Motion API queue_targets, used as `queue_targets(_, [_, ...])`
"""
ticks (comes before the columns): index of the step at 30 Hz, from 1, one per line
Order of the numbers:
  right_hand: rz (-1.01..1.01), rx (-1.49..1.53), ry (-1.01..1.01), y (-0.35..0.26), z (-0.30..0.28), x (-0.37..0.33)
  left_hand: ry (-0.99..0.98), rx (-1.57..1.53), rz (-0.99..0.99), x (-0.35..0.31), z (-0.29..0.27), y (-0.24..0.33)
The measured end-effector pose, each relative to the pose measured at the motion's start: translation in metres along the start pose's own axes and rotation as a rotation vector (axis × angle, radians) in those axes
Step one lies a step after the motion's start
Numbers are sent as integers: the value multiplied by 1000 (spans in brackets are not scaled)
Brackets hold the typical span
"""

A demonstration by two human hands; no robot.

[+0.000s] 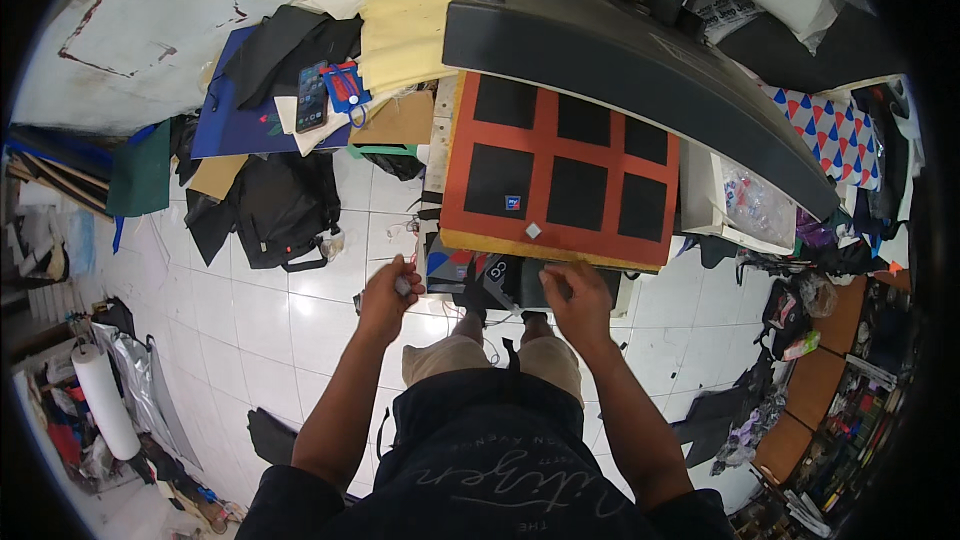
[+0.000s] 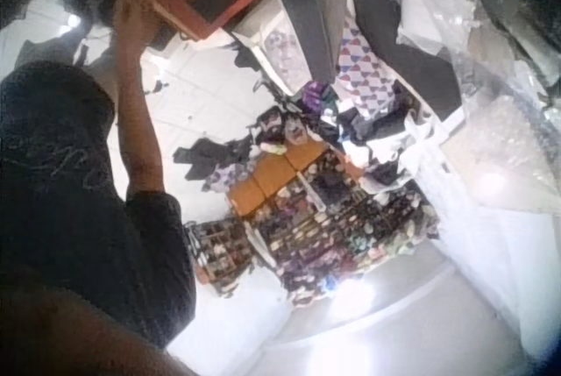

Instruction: The person places small blue square transfers onto a red grid on a heat press, then closes the press. Afterward, they place larger triangular patterned transfers onto the same grid and close the press again.

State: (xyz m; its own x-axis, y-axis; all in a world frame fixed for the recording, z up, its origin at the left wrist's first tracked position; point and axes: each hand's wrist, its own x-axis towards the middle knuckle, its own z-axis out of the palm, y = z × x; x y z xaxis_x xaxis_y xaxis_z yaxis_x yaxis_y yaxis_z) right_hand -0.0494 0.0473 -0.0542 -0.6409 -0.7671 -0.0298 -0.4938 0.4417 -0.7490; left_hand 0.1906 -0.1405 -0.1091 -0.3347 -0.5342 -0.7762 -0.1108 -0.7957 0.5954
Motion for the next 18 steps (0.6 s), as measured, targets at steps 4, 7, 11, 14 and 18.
queue_targets(4, [64,57,-267,10,14,-32,-87,510,202,-11,-6,-46])
queue_targets(7, [38,-40,-381,15,26,-51,-1,-178,-144,5,-5,-65])
queue_targets(11, [10,-28,-392,31,41,-65,-37,103,-29,23,11,-76])
queue_targets(14, [36,-46,-407,35,39,-68,-37,375,204,44,15,-88])
queue_targets(18, [57,-37,-396,44,35,-71,51,733,507,53,35,-83])
